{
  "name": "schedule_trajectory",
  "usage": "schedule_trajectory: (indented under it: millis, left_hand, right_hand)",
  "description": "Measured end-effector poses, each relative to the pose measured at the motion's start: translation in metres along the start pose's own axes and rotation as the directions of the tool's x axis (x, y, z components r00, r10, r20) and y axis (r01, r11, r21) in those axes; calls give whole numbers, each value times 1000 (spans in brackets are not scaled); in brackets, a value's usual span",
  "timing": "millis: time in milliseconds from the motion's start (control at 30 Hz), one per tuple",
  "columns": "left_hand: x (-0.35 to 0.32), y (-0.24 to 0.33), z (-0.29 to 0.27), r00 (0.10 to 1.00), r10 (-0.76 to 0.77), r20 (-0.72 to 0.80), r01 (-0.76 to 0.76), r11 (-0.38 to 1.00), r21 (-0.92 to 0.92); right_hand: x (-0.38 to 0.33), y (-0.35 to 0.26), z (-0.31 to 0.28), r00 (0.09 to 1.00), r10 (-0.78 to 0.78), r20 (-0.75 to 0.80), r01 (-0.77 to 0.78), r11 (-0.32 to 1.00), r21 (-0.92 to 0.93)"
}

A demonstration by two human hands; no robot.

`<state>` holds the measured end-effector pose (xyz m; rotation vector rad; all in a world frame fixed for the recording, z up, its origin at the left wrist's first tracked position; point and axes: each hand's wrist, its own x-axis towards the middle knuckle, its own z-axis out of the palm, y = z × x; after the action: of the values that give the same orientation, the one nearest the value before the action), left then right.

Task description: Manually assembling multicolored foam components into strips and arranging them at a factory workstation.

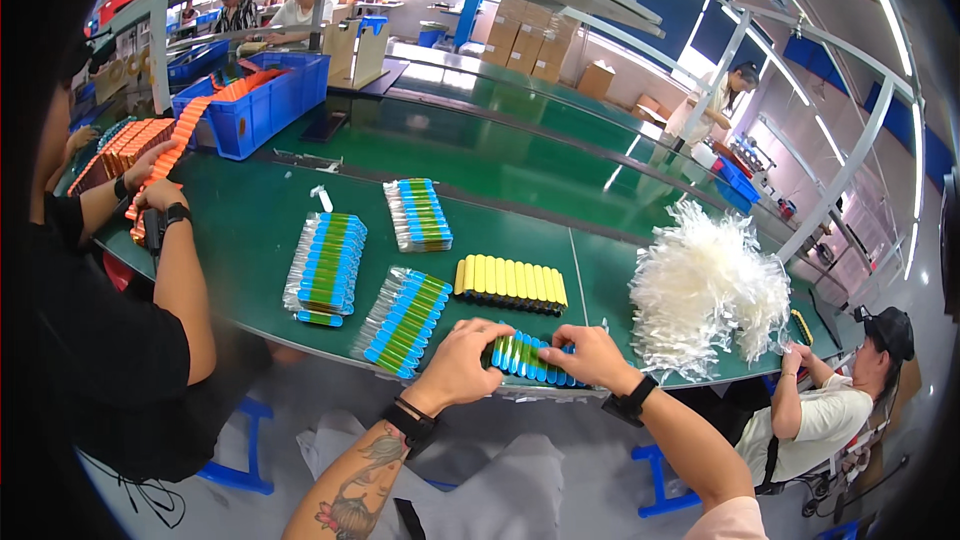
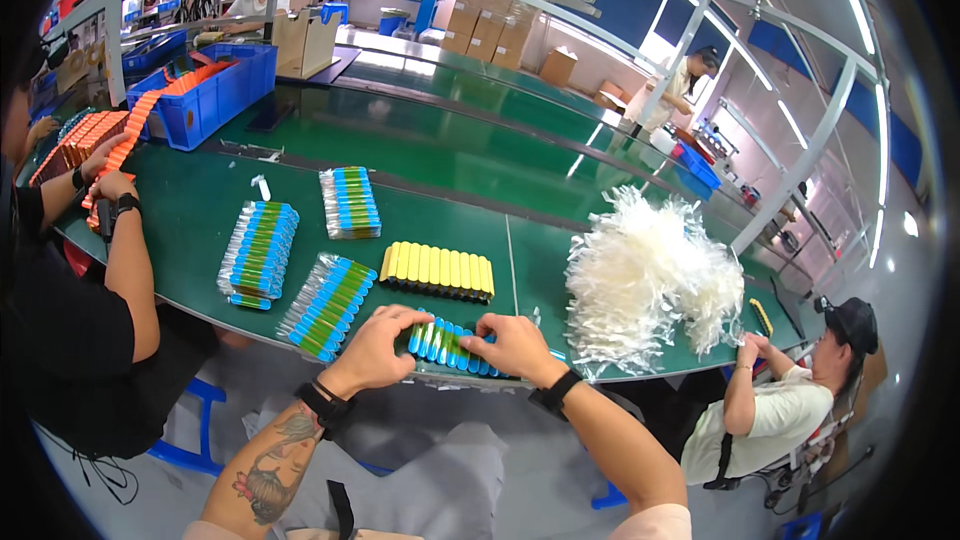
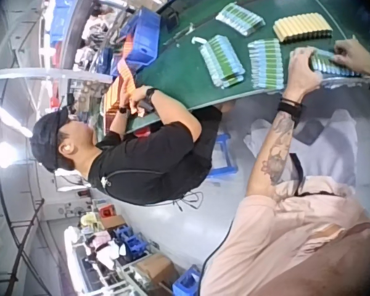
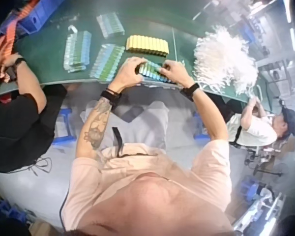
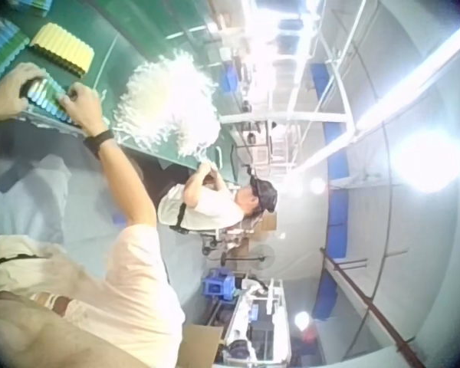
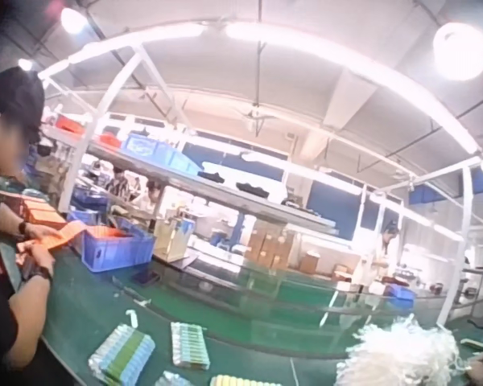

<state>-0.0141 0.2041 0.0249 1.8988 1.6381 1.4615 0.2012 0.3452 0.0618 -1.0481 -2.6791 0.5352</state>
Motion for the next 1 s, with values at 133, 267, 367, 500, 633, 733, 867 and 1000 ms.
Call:
schedule_trajectory:
  millis: [133, 267, 367, 500, 633, 733, 867, 1000]
  left_hand:
    - [-1, -2, 0, 987, -59, 151, 44, 993, 106]
    - [1, -13, 5, 993, -96, 70, 92, 994, 56]
    - [0, -10, 8, 995, -101, -2, 101, 994, 52]
    - [-4, -10, 14, 996, -10, -84, 17, 997, 81]
    - [-14, -9, 16, 985, 137, -101, -114, 973, 201]
    - [-47, -7, 11, 962, 264, -69, -238, 935, 264]
    - [-80, 22, -4, 934, 356, -16, -336, 893, 300]
    - [-89, 67, -22, 910, 413, -27, -401, 897, 184]
  right_hand:
    - [-24, -10, -16, 968, -230, 96, 247, 936, -251]
    - [-32, 3, -28, 955, -195, 225, 253, 929, -269]
    - [-31, 11, -28, 958, -200, 208, 242, 949, -202]
    - [-30, 29, -23, 954, -299, 4, 297, 949, -108]
    - [-41, 19, -23, 872, -479, -97, 440, 857, -269]
    - [-67, 11, -21, 811, -582, -58, 495, 736, -463]
    - [-102, -10, -26, 728, -682, -69, 578, 665, -473]
    - [-139, -33, -47, 732, -669, -131, 626, 736, -256]
